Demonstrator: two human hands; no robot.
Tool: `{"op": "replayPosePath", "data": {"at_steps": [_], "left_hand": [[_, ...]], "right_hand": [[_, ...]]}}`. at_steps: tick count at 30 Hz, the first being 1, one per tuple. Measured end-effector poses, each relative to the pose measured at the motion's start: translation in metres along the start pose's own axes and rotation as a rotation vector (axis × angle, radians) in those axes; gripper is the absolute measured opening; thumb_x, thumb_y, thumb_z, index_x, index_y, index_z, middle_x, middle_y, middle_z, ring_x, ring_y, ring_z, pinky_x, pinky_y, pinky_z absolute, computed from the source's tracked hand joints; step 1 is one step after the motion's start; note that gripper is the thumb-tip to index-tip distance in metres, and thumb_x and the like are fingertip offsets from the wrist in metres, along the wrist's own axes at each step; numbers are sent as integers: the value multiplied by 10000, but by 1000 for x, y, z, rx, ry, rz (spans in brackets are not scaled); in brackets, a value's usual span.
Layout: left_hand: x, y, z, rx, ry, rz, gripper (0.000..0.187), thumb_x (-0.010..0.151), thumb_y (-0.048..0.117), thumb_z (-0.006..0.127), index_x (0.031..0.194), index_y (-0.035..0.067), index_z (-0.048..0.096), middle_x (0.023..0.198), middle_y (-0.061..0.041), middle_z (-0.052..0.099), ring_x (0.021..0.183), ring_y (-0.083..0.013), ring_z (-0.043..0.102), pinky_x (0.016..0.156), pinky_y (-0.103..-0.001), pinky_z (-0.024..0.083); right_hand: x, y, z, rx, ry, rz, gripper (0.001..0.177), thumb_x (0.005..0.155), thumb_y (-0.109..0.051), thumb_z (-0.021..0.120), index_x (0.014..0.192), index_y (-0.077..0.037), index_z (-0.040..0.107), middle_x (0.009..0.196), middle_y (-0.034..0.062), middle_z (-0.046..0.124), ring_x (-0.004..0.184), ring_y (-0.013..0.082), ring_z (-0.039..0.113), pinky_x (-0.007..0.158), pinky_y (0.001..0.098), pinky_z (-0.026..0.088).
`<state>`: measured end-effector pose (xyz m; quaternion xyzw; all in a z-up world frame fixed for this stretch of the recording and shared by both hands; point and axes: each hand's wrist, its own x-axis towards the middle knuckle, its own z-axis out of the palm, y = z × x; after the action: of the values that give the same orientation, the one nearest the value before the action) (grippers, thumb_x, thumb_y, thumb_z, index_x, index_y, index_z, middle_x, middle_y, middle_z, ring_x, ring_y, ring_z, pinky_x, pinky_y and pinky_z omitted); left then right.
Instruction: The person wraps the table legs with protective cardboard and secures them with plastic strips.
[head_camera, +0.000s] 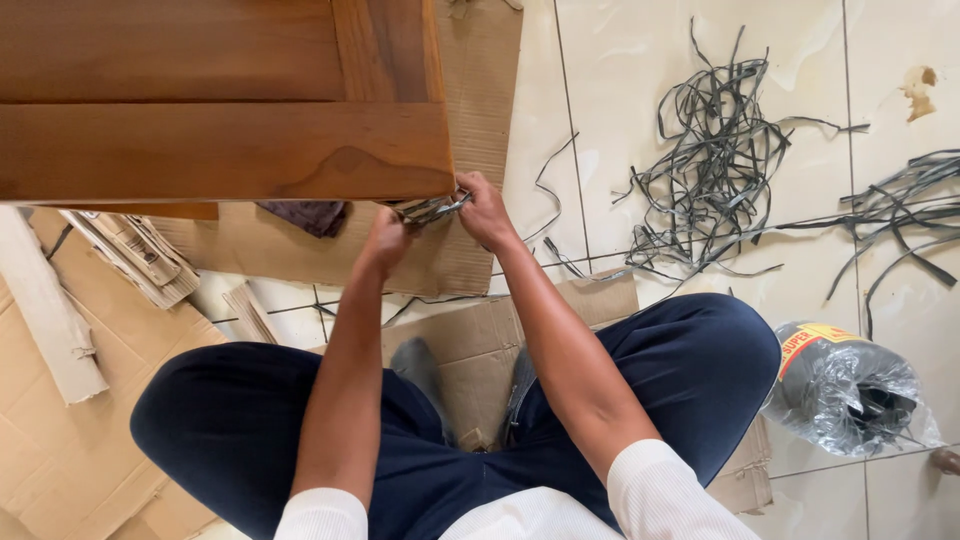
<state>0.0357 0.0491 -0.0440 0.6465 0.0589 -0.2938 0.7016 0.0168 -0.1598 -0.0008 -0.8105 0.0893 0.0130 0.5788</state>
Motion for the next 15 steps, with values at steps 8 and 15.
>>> {"op": "replayPosePath", "data": {"at_steps": [8, 15], "left_hand": [[49, -36, -31, -111, 209, -161, 147, 913, -6, 516, 915, 50, 651, 827, -8, 587, 701, -123, 484, 612, -318, 372], [38, -7, -6, -474, 272, 92, 139, 953, 7, 554, 958, 98, 659, 716, 34, 446, 557, -82, 323, 477, -264, 253]], "right_hand": [[8, -3, -2, -40, -176, 52, 224, 1029, -106, 543, 1204, -56, 674, 1185, 189, 634, 1139, 318, 610, 1005, 391, 474], [4, -7, 1, 0, -178, 72, 431, 875, 45, 462, 1209, -82, 704, 1217, 146, 742, 1210, 268, 679, 1004, 377, 514]]}}
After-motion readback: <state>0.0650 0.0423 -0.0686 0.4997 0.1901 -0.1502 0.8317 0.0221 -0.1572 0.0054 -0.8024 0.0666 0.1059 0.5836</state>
